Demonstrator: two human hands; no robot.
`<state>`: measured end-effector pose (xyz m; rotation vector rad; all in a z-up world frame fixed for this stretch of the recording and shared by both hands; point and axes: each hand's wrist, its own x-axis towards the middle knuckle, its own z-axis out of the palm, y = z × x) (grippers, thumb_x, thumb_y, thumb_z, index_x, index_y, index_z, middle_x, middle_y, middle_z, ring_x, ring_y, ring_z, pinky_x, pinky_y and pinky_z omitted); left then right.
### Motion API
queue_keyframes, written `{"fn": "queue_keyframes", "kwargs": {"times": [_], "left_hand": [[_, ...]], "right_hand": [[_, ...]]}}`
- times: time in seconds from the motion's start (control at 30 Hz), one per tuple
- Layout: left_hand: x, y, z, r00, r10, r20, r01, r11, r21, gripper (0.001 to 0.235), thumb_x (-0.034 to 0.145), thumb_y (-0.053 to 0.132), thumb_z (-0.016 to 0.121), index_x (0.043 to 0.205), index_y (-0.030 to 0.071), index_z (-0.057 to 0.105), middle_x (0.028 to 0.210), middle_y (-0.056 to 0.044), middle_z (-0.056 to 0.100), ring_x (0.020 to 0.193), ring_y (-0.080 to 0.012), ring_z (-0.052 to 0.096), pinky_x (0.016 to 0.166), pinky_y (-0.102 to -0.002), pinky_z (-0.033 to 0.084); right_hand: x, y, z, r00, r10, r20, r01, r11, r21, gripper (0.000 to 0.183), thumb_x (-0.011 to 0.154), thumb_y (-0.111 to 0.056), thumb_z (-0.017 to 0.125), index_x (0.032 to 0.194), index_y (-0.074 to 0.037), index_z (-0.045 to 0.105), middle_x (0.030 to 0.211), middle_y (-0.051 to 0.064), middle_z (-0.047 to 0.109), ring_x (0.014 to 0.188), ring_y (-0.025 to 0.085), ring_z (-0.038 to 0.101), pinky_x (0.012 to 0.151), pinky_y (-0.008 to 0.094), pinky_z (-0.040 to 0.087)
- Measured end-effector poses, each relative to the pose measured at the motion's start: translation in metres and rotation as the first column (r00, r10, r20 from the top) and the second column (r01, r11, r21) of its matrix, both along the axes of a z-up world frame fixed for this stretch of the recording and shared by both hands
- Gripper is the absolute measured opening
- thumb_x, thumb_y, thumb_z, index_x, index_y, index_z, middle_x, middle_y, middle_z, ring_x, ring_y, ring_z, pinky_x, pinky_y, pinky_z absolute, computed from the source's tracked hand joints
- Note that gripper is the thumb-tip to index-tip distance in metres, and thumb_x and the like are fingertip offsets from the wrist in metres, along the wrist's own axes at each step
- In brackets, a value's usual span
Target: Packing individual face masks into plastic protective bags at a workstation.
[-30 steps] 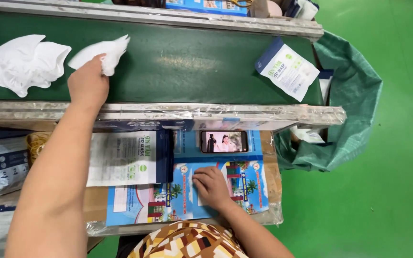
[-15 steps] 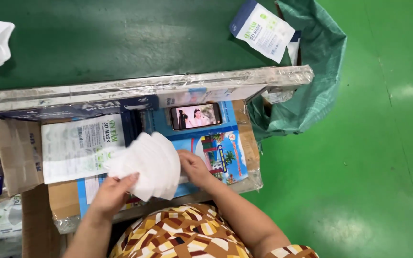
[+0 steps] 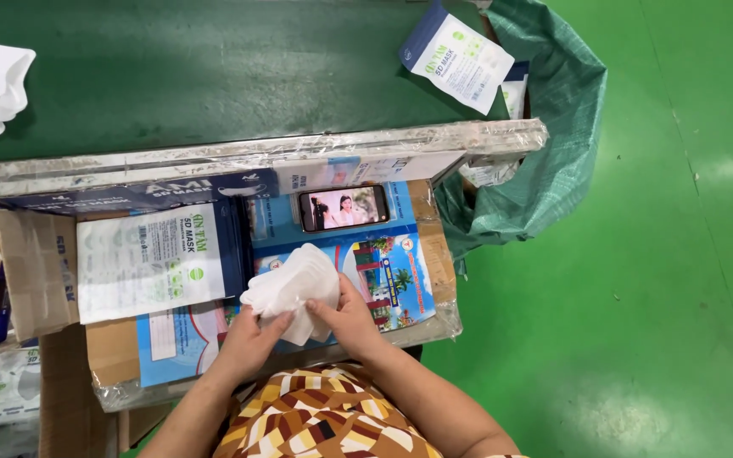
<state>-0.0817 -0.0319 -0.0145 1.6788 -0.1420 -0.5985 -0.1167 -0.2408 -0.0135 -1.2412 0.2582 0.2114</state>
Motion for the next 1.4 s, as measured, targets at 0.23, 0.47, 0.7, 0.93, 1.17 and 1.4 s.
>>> {"fn": "queue_keyframes", "kwargs": {"times": [0.23,0.47,0.7,0.93,1.17,1.4], "left_hand": [[0.010,-0.005,0.068,0.721,-0.080,0.689,-0.066,0.981,0.182,0.099,0.079,0.019,0.076,0.157,0.001,0.018,0.158,-0.027,0.027,0.148,-0.0413,0.026,0.120,-0.050,0.023],[0.029,-0.029,0.047,0.607,-0.572,0.552,0.059,0.724,0.687,0.095,0.070,0.011,0.080,0.153,0.019,0.034,0.140,-0.007,0.049,0.151,-0.0347,0.032,0.123,-0.059,0.015],[0.016,-0.059,0.054,0.520,-0.482,0.705,0.045,0.839,0.542,0.084,0.070,0.014,0.079,0.146,0.010,0.042,0.128,-0.020,0.054,0.129,-0.0404,0.045,0.114,-0.063,0.020],[0.017,-0.079,0.066,0.609,-0.541,0.580,0.099,0.777,0.622,0.073,0.076,0.010,0.076,0.143,0.017,0.048,0.113,-0.011,0.058,0.114,-0.0329,0.054,0.114,-0.058,0.030],[0.011,-0.074,0.066,0.631,-0.532,0.564,0.099,0.776,0.622,0.076,0.076,0.008,0.074,0.145,0.013,0.045,0.112,-0.014,0.060,0.110,-0.0366,0.054,0.110,-0.055,0.034],[0.001,-0.052,0.053,0.650,-0.493,0.578,0.065,0.794,0.604,0.067,0.079,0.007,0.072,0.143,0.016,0.052,0.102,-0.011,0.063,0.103,-0.0334,0.058,0.111,-0.055,0.037]], "right_hand": [[-0.007,-0.026,0.015,0.874,0.198,0.443,0.177,0.720,-0.671,0.050,0.095,-0.014,0.076,0.140,-0.008,0.057,0.125,0.011,0.072,0.113,0.024,0.071,0.097,0.034,0.058],[-0.011,-0.027,-0.039,0.951,0.179,0.253,-0.057,0.903,-0.427,0.038,0.097,-0.008,0.073,0.134,-0.007,0.067,0.123,0.011,0.075,0.113,0.023,0.074,0.097,0.033,0.062],[-0.004,-0.039,-0.014,0.843,0.282,0.457,-0.119,0.928,-0.354,0.034,0.087,0.000,0.078,0.119,-0.003,0.067,0.112,0.009,0.068,0.102,0.020,0.067,0.090,0.033,0.054],[-0.005,-0.051,-0.028,0.866,0.243,0.437,-0.119,0.949,-0.292,0.021,0.095,-0.003,0.071,0.116,-0.005,0.069,0.106,0.009,0.070,0.098,0.023,0.070,0.086,0.034,0.055],[-0.006,-0.050,-0.028,0.807,0.275,0.523,-0.039,0.908,-0.418,0.025,0.093,-0.011,0.077,0.117,-0.008,0.071,0.111,0.011,0.072,0.104,0.029,0.070,0.090,0.037,0.056],[-0.008,-0.048,-0.024,0.736,0.359,0.574,0.017,0.838,-0.546,0.025,0.093,-0.011,0.077,0.117,-0.009,0.072,0.117,0.010,0.073,0.109,0.031,0.069,0.095,0.039,0.055]]}}
